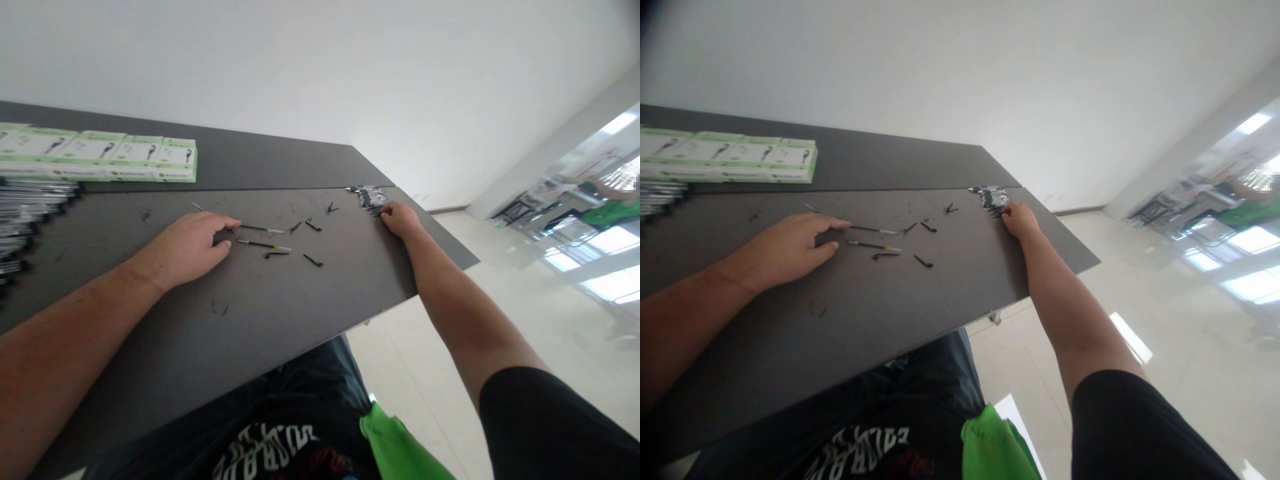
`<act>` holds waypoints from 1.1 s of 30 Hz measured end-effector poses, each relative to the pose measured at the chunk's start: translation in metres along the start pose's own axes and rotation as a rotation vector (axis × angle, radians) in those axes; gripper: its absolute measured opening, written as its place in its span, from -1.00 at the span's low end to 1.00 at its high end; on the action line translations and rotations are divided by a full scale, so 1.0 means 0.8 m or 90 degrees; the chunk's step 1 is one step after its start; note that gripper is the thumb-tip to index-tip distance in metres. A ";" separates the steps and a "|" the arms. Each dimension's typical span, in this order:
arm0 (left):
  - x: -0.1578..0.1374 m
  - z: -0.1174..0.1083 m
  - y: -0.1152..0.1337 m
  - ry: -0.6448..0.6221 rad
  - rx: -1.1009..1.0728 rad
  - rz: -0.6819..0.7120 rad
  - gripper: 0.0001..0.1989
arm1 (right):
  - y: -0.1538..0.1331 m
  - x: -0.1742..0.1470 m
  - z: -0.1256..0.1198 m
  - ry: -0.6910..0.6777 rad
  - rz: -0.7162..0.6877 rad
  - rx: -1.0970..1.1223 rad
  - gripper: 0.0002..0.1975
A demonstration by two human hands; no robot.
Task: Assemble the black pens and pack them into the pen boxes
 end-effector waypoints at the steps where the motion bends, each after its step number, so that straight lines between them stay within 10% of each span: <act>1: 0.000 0.000 0.000 0.002 -0.003 0.000 -0.34 | 0.000 0.001 0.001 0.002 -0.002 0.000 -0.67; 22: -0.002 0.000 0.000 0.012 -0.014 -0.011 -0.36 | -0.024 -0.015 -0.041 0.075 0.008 0.074 -0.75; 33: -0.007 -0.010 0.008 0.043 -0.062 -0.049 -0.32 | -0.227 -0.075 -0.101 0.026 -0.240 0.283 -0.75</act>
Point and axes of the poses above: each hand's wrist, its own x-axis towards the middle knuckle, its own z-axis out of the palm, y = z × x, the point moved 9 cm from there along x, towards the middle knuckle, and after that the axes turned 15 degrees about y, right-handed, at the moved point
